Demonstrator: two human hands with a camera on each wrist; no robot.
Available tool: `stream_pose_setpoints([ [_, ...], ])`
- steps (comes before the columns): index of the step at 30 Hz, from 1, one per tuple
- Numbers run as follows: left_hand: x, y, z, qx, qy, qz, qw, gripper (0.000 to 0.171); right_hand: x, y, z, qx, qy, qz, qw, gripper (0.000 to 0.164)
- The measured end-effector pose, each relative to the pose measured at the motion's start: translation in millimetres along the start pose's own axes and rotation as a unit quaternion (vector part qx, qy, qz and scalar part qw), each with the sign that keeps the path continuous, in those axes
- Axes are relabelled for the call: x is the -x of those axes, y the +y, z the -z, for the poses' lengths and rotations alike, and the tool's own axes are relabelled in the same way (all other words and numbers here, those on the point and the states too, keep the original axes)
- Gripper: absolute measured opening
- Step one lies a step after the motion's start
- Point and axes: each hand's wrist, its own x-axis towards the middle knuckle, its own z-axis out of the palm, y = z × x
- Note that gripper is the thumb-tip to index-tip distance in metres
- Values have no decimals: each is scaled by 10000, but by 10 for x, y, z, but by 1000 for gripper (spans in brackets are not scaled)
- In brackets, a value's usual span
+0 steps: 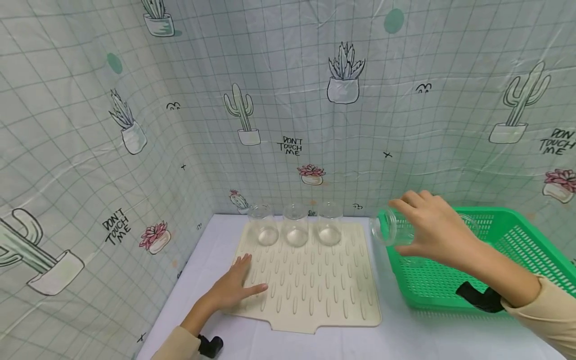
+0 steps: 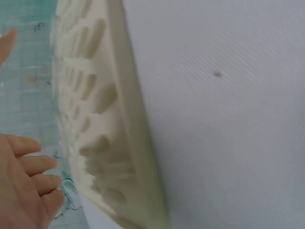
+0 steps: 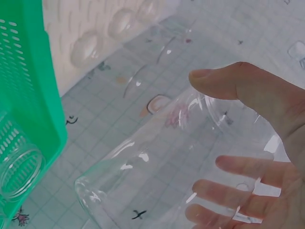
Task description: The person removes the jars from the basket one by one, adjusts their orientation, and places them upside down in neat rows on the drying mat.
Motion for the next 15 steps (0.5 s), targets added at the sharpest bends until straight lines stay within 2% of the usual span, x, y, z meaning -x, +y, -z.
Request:
stream_pose_setpoints([
  [4, 43, 185, 91, 219, 433, -230, 9986, 92, -40, -80, -12, 87, -22, 45, 9999, 76],
  [9, 48, 445, 200, 324, 955, -654, 9927, 81, -101, -178, -36, 219, -143, 146, 9996, 76],
  [13, 36, 663, 292, 589, 1202, -888, 9870, 77, -152, -258, -67, 263, -221, 254, 9991, 76],
  [15, 28, 766, 330, 869, 1237, -1081, 9826, 77, -175, -298, -86, 294, -252, 280, 9989, 75],
])
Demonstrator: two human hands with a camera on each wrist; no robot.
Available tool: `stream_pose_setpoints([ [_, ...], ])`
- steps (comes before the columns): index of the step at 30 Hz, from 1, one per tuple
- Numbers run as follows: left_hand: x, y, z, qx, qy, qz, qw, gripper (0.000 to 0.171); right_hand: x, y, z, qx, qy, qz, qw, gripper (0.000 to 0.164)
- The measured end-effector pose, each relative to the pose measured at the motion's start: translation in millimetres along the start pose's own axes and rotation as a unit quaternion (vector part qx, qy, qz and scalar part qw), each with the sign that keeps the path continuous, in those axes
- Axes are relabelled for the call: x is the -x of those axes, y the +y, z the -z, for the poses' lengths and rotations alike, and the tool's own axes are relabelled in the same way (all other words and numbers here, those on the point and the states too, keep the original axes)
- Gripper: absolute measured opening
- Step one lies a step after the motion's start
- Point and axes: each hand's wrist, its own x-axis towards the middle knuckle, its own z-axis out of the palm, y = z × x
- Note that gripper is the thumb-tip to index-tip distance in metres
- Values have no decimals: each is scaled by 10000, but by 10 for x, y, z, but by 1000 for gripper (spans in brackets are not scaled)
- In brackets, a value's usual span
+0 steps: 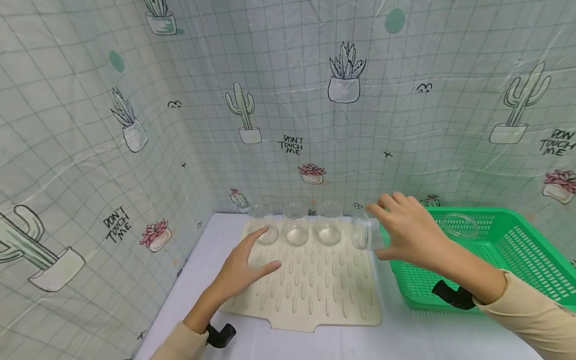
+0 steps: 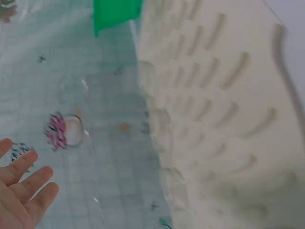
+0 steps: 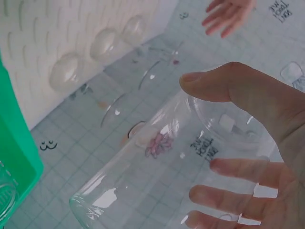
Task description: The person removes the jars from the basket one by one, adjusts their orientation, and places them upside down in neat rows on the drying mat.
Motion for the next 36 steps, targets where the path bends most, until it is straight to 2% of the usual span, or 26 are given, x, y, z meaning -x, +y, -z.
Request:
stream_pose_setpoints([
  [6, -105, 284, -43, 900, -158, -622, 9939, 81, -82, -109, -58, 49, -27, 75, 10000, 76],
  [11, -147, 608, -43, 1139, -206, -749, 9905, 83, -161, -191, -87, 30, 11, 102, 9999, 79],
  [15, -171, 883, -5, 1500, -157, -891, 9845, 82, -224, -243, -93, 49, 128, 93, 9999, 79],
  [18, -222, 1018, -9, 1699, -133, -892, 9813, 80, -263, -276, -96, 72, 191, 70, 9998, 79],
  [28, -394, 1281, -136, 2047, -214, -805, 9753, 74, -329, -354, -111, 44, 345, 68, 9994, 77],
  [36, -485, 1368, -225, 2389, -287, -689, 9682, 67, -367, -413, -89, 100, 328, -53, 9994, 73],
])
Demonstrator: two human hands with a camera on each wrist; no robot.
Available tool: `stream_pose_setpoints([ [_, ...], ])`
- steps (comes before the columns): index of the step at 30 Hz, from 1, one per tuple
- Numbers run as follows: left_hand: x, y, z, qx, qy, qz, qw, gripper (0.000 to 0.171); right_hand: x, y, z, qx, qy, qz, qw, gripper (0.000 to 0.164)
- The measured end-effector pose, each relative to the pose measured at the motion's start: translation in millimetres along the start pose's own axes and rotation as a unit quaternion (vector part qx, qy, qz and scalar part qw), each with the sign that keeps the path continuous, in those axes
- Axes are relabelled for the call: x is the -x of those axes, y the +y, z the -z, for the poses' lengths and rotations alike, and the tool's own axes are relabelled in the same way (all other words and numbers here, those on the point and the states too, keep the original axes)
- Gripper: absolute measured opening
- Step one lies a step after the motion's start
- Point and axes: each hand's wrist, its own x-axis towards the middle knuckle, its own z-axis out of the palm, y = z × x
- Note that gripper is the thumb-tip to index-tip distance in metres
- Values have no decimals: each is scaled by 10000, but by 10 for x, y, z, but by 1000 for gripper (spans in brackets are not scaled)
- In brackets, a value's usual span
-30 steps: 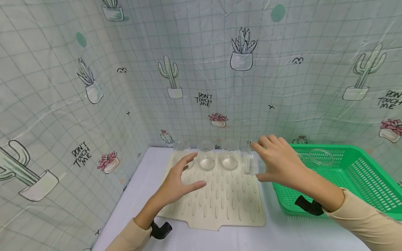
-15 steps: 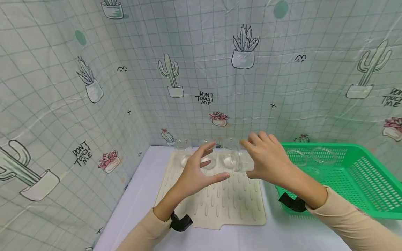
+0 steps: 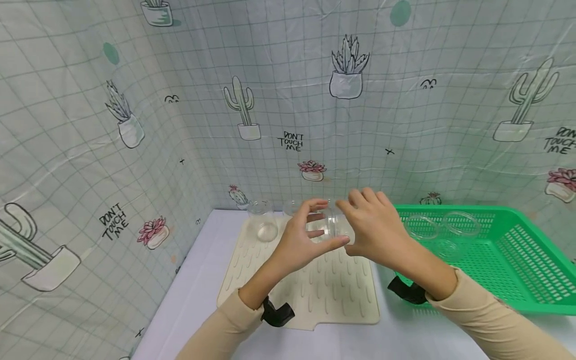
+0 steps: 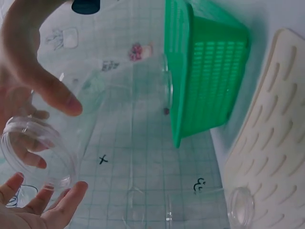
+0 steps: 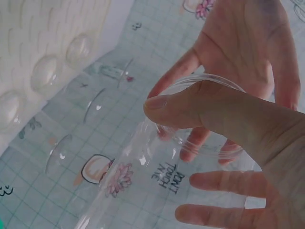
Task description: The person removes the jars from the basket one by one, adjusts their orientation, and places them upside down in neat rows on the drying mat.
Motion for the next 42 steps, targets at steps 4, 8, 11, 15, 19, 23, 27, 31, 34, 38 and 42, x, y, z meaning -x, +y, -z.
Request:
stream_pose_setpoints([
  [4, -33, -85, -41, -54, 80, -24, 10000, 67, -13, -29, -8, -2, 130, 6, 9999, 68],
  [8, -81, -292, -74, -158, 197, -64, 9997, 66, -17, -45, -15, 29, 160, 29, 9999, 68],
  [11, -99, -369, -81, -56, 227, -88, 9997, 64, -19, -54, -7, 42, 117, 17, 9999, 68],
  [15, -59, -191, -60, 88, 175, -36, 9998, 59, -20, -60, -1, 64, 87, 2, 9999, 70],
  [19, -27, -51, -36, 108, 146, 91, 9998, 55, -7, -49, -2, -11, 79, 5, 10000, 77],
  [23, -31, -52, -22, 123, 159, 88, 9998, 56, 24, -1, -2, -412, 109, -8, 9991, 85],
  [27, -43, -89, -13, 150, 163, -35, 9997, 55, 72, 86, 31, -1258, 309, -75, 9915, 89],
  [31, -72, -205, -15, 194, 165, -127, 9996, 55, 152, 188, 67, -2498, 468, -458, 9661, 88],
  [34, -97, -320, -16, 182, 222, -107, 9995, 56, 232, 253, 61, -3471, 574, -1032, 9304, 82],
  [38, -113, -398, 1, 199, 308, -62, 9993, 58, 311, 301, 4, -4297, 843, -1799, 8808, 74],
  [42, -117, -408, 34, 283, 318, -115, 9990, 59, 356, 294, -80, -4974, 1100, -2289, 8295, 65],
])
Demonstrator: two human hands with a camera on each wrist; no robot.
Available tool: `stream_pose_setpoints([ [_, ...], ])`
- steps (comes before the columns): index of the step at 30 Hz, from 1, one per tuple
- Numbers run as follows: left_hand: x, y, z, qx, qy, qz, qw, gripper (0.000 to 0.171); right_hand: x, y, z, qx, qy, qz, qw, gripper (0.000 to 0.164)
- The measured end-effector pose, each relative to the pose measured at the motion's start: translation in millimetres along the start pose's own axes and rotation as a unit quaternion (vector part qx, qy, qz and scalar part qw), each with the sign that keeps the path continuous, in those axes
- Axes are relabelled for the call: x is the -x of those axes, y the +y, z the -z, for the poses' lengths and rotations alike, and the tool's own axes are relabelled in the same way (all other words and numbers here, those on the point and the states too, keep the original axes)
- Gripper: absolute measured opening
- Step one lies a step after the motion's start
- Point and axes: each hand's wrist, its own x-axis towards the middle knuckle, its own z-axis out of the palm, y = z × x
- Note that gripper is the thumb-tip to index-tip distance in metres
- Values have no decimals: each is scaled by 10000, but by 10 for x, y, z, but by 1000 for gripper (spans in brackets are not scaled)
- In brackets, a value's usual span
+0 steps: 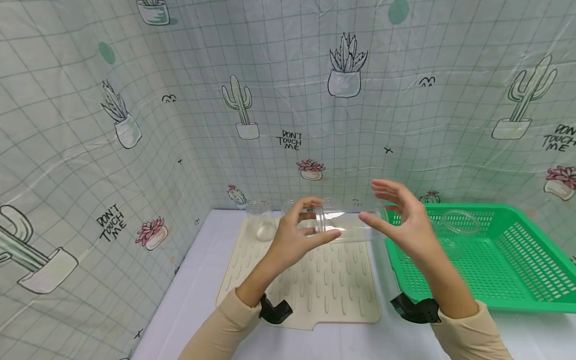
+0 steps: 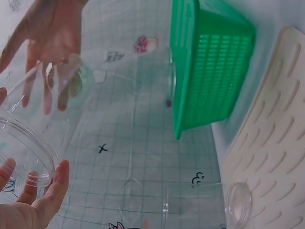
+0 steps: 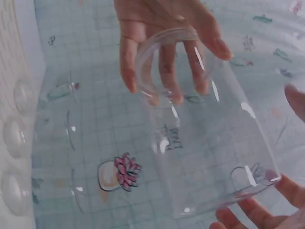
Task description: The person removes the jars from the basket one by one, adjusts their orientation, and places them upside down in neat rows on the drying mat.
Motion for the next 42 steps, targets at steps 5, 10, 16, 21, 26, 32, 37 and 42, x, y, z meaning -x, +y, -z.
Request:
stream_pose_setpoints([
  [5, -4, -2, 33, 82, 39, -56, 9999, 59, 78, 64, -116, -1348, 237, -483, 9894, 62],
  [10, 29, 88, 58, -10, 70, 59, 10000, 57, 189, 134, -287, -2927, 639, -969, 9491, 65],
  [16, 80, 284, 84, 28, 24, 18, 10000, 56, 268, 262, -508, -4714, 904, -1322, 8673, 65],
  [21, 94, 298, 89, 62, 25, 8, 10000, 57, 311, 338, -671, -5535, 608, -1321, 8201, 67],
  [26, 106, 269, 87, 105, 43, 20, 9999, 58, 320, 355, -787, -6095, 519, -1356, 7794, 64],
  [32, 122, 249, 89, 87, 57, 41, 9999, 58, 329, 331, -873, -6505, 723, -1385, 7433, 59],
  [37, 130, 219, 85, 130, 39, 6, 9999, 59, 330, 346, -887, -6591, 797, -1445, 7337, 58],
  [42, 152, 213, 96, 77, 27, -11, 10000, 63, 319, 358, -895, -6639, 850, -1561, 7264, 55],
])
